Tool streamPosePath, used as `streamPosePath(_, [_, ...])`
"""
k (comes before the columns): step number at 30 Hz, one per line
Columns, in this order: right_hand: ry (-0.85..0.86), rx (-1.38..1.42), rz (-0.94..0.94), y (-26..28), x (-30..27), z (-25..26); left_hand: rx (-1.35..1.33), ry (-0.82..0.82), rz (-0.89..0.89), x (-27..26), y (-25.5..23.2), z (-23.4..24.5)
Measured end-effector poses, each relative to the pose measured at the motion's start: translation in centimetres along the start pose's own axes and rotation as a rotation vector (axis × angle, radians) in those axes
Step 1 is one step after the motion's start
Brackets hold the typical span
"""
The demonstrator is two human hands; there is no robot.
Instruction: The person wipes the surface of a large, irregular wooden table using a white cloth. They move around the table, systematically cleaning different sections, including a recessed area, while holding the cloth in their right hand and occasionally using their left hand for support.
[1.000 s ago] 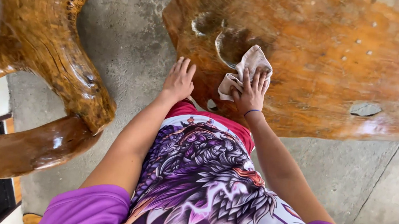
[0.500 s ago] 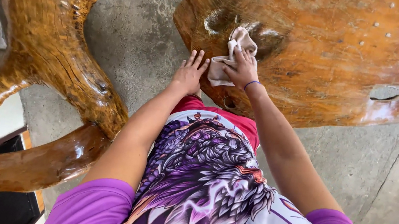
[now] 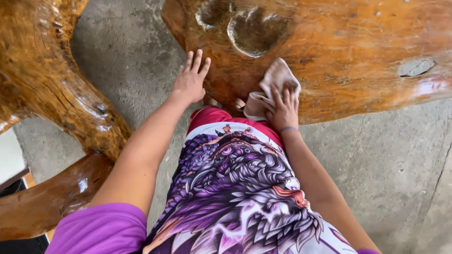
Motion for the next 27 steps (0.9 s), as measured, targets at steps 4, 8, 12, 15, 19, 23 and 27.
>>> streamPosePath(4, [0.001,0.076,-0.224,-8.9,-1.3,-0.6,-0.056,-0.036,0.047,0.1,-1.4,-0.4])
streamPosePath(8, [-0.017,0.173,-0.362,-15.1,0.6,1.0,-0.103,-0.101,0.137,0.9,-1.6,-1.2])
streamPosePath(12, [-0.103,0.24,-0.479,-22.2,6.8,-0.4,-0.127,-0.105,0.208,1.3,-2.5,-2.2])
streamPosePath(15, [-0.09,0.253,-0.52,-21.5,8.8,0.9,-0.091,-0.097,0.237,1.4,-3.4,-4.2])
streamPosePath(19, [-0.139,0.172,-0.463,-17.0,9.0,1.2,-0.1,-0.081,0.258,0.2,-5.9,-5.1])
streamPosePath(23, [-0.196,0.151,-0.268,-13.4,6.0,0.9,-0.141,-0.067,0.27,-1.0,-8.2,-5.0])
streamPosePath(27, [-0.215,0.138,0.049,-11.2,1.0,0.8,-0.162,-0.048,0.283,-0.6,-8.0,-5.8])
Point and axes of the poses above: each hand's wrist, its own x-axis towards the middle knuckle, its own z-axis out of the back of the hand, y = z × x, the point moved 7 cm from there along x, towards the middle knuckle, and after that the axes turned 12 degrees about -z, right-handed, at the moved point
